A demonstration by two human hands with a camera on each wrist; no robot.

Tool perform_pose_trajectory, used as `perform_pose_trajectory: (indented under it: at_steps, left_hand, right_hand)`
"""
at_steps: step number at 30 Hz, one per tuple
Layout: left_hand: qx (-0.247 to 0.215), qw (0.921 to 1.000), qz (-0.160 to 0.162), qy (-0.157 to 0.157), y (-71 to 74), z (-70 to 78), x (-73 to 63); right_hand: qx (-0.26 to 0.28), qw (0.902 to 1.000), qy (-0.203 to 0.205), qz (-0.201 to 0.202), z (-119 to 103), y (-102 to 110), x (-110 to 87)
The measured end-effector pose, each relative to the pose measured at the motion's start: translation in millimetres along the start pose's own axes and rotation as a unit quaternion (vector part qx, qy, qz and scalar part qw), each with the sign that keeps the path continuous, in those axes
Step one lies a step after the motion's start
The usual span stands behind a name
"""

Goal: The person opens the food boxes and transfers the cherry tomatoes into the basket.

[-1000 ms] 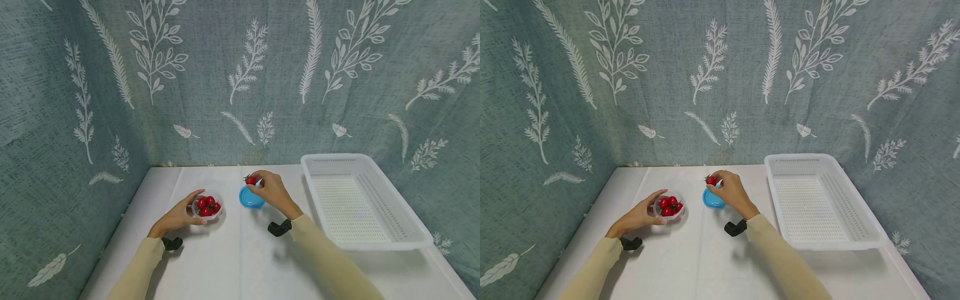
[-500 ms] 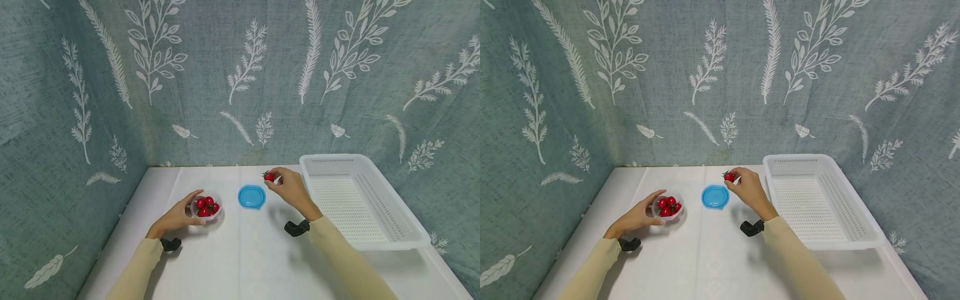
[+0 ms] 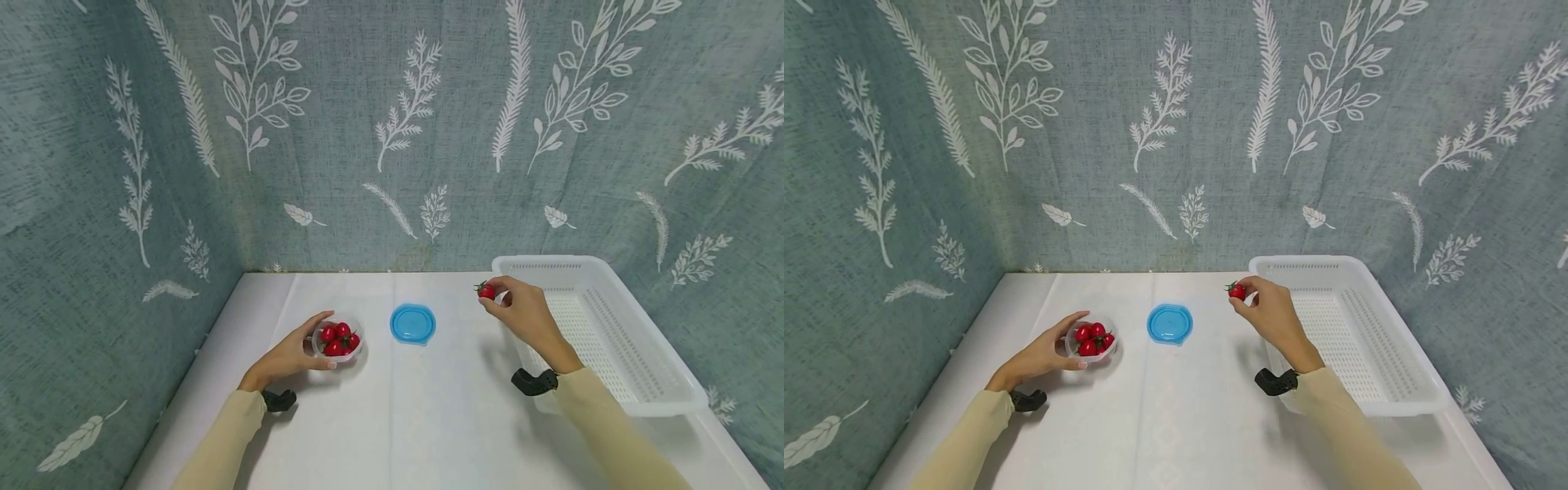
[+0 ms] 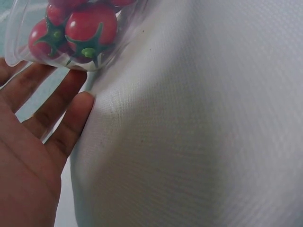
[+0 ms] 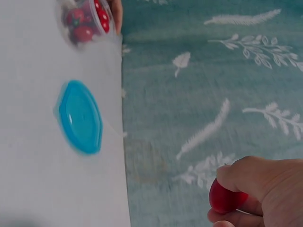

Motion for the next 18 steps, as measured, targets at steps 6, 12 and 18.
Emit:
perform_pose_trajectory:
  at_steps: [6,12,18]
  left_hand:
    - [-0.005,1.0000,-0.005,-0.001,0.1,-0.9,-0.1]
    - [-0.019,0.9998,-0.003,0.006,-0.8,0.7,-2.5]
    - [-0.021,0.9997,-0.007,0.006,-0.3,0.9,-2.1]
  right_hand:
    - [-0.014,0.9998,-0.015,-0.002,24,20,-14.5]
    - [-0.035,0.9991,-0.021,-0.010,44,35,-29.4]
    - [-0.060,0.9952,-0.045,-0.063,66,43,-45.7]
Point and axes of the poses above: each hand's wrist, its own x-axis towards the middle knuckle, its own y-axis out of the back of the hand, z = x × y, the point moved 2 cm from there along x, towards the middle knuckle, and after that the axes turned 15 degrees about -x, right-handed, at the moved point
